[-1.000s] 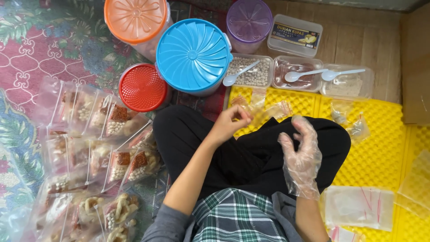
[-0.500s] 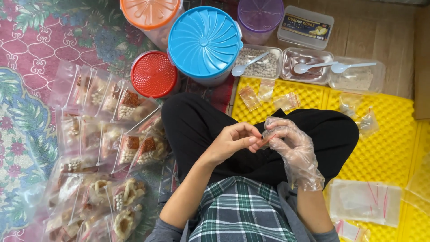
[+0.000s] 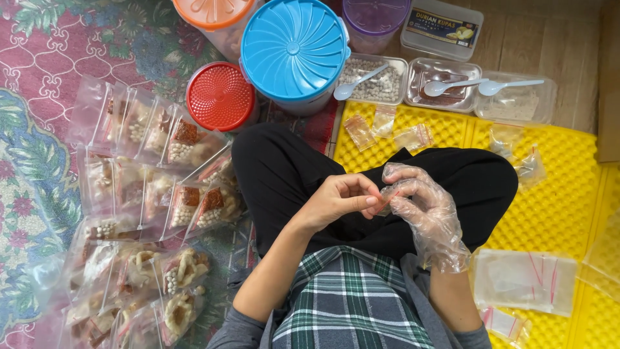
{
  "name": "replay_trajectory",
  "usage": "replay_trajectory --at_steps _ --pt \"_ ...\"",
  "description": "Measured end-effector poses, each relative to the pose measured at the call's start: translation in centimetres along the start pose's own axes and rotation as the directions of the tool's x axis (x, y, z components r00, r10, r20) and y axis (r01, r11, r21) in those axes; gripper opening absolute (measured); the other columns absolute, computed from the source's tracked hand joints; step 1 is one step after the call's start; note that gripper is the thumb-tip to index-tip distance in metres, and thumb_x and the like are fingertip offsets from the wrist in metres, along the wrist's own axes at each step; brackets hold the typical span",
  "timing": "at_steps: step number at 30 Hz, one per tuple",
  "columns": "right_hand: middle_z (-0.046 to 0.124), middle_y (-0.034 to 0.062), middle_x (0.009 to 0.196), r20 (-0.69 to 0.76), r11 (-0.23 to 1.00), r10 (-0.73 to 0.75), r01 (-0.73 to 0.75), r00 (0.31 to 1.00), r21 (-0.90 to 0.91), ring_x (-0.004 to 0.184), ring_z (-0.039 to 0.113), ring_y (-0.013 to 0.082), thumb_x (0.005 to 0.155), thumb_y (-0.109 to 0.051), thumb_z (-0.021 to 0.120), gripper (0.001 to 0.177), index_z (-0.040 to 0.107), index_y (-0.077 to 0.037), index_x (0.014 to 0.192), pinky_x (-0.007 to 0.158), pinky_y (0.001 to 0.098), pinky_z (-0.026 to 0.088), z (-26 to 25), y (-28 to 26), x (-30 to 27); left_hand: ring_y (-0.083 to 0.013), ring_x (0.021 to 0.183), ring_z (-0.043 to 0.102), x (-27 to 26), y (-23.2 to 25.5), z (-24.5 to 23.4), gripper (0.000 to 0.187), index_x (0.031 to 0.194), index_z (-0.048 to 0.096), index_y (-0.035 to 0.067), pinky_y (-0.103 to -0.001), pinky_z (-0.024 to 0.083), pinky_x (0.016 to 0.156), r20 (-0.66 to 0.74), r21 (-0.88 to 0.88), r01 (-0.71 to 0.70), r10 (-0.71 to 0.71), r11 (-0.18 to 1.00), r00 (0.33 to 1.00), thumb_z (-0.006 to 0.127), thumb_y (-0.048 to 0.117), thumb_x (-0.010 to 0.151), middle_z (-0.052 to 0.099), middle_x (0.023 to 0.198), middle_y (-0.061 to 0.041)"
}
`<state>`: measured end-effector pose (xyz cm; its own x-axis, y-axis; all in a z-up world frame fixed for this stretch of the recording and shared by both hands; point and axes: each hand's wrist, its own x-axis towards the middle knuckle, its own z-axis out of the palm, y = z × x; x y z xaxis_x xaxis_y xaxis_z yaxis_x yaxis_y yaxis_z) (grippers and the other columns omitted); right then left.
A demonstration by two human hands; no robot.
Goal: Manually portioning food items into small plastic bags using a spoon, adding a small packet, and sealing them.
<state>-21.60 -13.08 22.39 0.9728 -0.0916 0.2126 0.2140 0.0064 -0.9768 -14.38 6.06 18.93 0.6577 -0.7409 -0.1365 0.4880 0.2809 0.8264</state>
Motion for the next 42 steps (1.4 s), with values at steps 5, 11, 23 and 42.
replay_trajectory --at_steps 5,11,23,42 --pt "0.066 0.0233 0.112 0.016 1.0 -0.001 0.001 1.0 -0.007 0.12 0.064 0.0368 0.089 -0.005 0.074 0.011 0.071 0.004 0.085 0.096 0.0426 0.051 -0.2 0.2 -0.2 -0.0215 0.08 0.074 0.0 -0.4 0.1 0.023 0.104 0.072 -0.006 -0.038 0.066 0.072 0.01 -0.053 0.017 -0.017 0.998 1.0 0.078 0.013 0.092 0.072 0.083 -0.019" --pt "0.067 0.0236 0.112 0.015 1.0 -0.004 0.004 1.0 -0.009 0.119 0.064 0.0364 0.089 -0.007 0.074 0.012 0.071 0.004 0.085 0.095 0.0424 0.052 -0.1 0.0 -0.1 -0.0224 0.08 0.074 0.0 -0.4 0.2 0.022 0.103 0.072 -0.006 -0.038 0.066 0.072 0.02 -0.077 0.031 -0.029 0.997 0.999 0.077 0.013 0.093 0.071 0.083 -0.018" --pt "0.07 0.0087 0.102 -0.21 0.826 -0.106 -0.032 0.972 -0.563 0.105 0.07 0.0275 0.095 -0.018 0.078 0.014 0.072 -0.006 0.099 0.092 0.0384 0.055 2.4 -1.3 0.5 -0.0171 0.069 0.07 0.2 -0.7 1.4 0.007 0.094 0.073 -0.001 -0.028 0.065 0.055 -0.289 0.425 -0.137 0.277 0.895 0.916 0.074 0.006 0.092 0.065 0.078 -0.011" --pt "0.074 0.0107 0.082 -0.369 0.921 0.15 -0.265 0.917 -0.285 0.076 0.07 0.0215 0.089 -0.001 0.073 0.01 0.071 -0.003 0.079 0.073 0.0363 0.059 4.2 -0.9 0.7 -0.0355 0.123 0.062 1.4 -0.9 2.0 0.014 0.076 0.056 0.006 -0.051 0.046 0.108 0.088 0.845 -0.44 0.734 0.303 0.674 0.068 0.001 0.082 0.067 0.125 -0.013"
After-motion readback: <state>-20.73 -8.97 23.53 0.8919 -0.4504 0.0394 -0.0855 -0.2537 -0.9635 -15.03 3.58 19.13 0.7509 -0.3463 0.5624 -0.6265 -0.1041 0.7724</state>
